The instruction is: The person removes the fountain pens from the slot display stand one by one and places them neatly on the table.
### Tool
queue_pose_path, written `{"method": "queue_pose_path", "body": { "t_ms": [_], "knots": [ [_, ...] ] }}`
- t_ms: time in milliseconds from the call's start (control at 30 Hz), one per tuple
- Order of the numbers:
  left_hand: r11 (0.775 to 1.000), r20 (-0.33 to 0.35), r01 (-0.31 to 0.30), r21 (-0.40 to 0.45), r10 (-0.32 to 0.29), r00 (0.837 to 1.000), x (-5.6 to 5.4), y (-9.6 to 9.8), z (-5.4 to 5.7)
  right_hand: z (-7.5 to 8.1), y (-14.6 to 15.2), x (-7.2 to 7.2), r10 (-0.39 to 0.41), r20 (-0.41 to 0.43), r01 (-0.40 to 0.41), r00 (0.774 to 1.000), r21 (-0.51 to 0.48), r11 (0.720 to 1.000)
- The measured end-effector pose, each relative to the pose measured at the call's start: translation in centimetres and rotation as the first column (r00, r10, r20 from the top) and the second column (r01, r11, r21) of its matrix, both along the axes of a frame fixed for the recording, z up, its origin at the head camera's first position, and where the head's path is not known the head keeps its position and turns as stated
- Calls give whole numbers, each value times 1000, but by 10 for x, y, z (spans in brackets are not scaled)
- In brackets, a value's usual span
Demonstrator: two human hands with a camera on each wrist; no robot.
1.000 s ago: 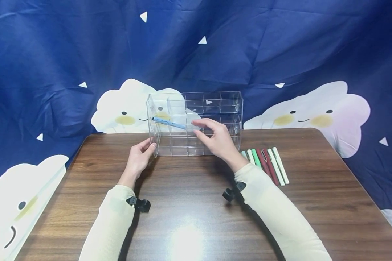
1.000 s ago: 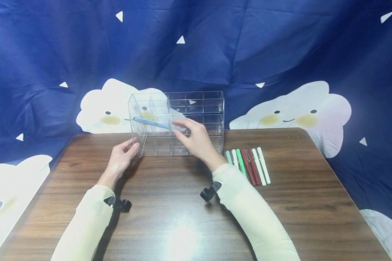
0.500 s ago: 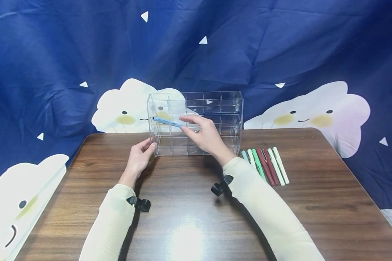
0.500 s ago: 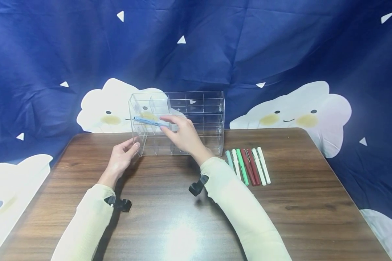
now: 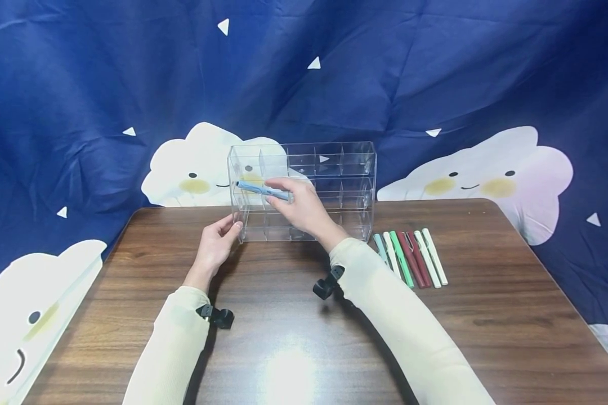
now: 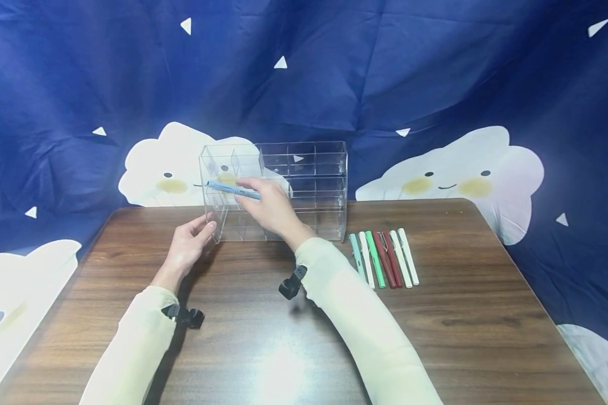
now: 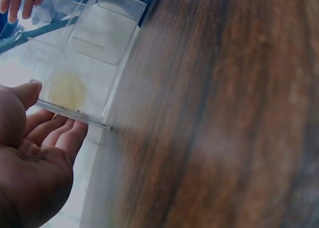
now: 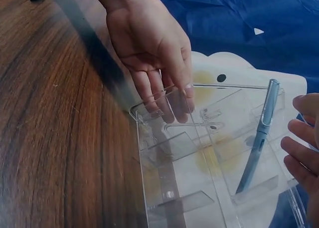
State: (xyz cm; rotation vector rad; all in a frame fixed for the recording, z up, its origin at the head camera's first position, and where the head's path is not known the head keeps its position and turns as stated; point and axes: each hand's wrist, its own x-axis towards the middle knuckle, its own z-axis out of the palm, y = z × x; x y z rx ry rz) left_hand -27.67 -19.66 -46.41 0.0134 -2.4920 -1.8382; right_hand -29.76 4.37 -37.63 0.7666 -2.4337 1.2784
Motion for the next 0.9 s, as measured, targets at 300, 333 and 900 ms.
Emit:
{"method": "queue_pose_path", "body": {
  "t_ms": [300,333,900],
  "knots": [
    [1000,18,10,5,-10,1000,2,0,0,-2,-16,-3,-36,52,33,998,61,998],
    [1000,19,10,8,-10,1000,2,0,0,-2,-17,-4,-42,53,38,998,71,997],
    [1000,8,7,-2,-7,1000,0,0,1,7,-38,-13,-224,127,181,966,281,942]
  ]
}}
